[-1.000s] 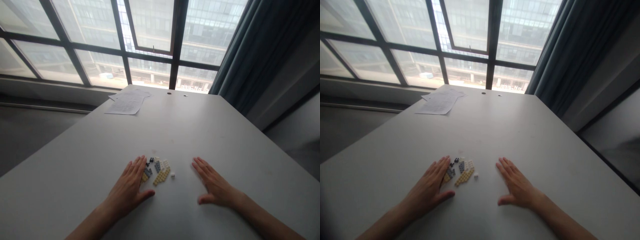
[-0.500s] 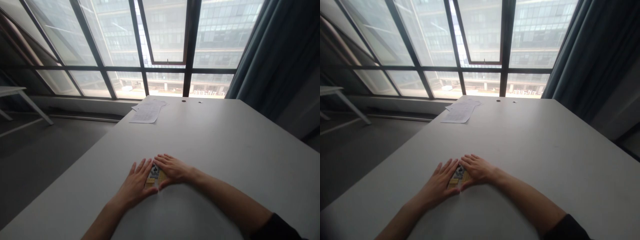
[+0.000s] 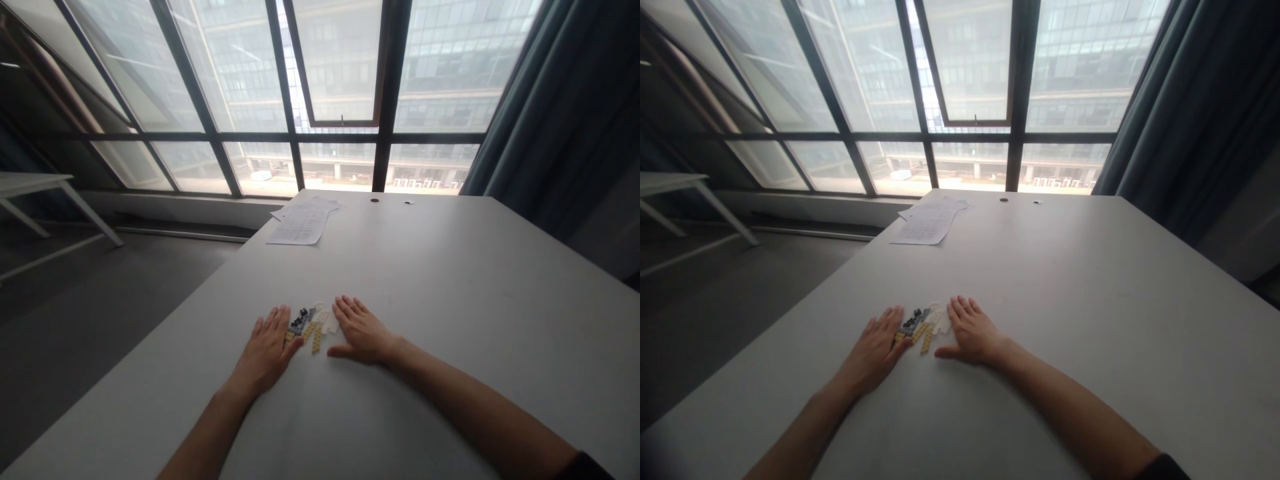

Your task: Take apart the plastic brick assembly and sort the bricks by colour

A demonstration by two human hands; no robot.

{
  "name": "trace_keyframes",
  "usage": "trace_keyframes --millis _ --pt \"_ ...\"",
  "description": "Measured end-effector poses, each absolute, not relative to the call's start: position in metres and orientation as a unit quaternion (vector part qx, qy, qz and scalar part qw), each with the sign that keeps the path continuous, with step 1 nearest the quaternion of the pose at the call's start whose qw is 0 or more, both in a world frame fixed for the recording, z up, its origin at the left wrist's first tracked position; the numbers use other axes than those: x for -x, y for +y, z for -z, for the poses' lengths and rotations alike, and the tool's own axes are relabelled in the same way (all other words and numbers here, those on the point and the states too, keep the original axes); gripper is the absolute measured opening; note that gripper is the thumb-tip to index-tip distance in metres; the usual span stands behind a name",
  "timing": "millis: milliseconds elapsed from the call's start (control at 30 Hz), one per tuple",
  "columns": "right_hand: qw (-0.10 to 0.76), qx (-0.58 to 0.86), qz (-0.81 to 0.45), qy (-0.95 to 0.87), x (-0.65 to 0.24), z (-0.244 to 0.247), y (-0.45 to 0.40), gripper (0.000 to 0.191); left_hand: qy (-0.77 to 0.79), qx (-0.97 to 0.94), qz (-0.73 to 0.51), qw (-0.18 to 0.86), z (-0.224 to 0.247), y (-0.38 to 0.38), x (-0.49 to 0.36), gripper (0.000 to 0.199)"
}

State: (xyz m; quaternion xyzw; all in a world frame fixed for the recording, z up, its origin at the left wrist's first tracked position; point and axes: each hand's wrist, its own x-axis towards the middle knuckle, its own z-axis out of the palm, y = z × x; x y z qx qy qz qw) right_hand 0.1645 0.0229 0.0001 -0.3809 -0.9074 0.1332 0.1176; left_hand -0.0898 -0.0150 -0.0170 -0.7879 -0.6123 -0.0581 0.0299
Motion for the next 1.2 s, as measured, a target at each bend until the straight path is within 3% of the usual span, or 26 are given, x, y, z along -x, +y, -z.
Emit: trace_keyframes --millis 400,667,900,1200 --pt "0.109 0.316 -0.117 -0.935 -0.126 -0.006 0.04 0.086 -0.546 0.83 0.111 0.02 0.017 -0.013 0.082 0.095" --pt "0.152 0.438 -0.131 -0.876 -0.127 -0.002 0.025 0.087 -0.581 0.8 0.143 0.032 0.02 0.016 0.092 0.102" --pt "0.155 0.471 -0.133 -0.858 -0.128 0.004 0.005 0.093 -0.565 0.816 0.121 -0.003 0.013 0.044 0.097 0.079" --pt "0.138 0.385 -0.124 -0.904 -0.105 0.0 0.052 0.074 -0.518 0.829 0.199 -0.065 0.011 0.036 0.087 0.046"
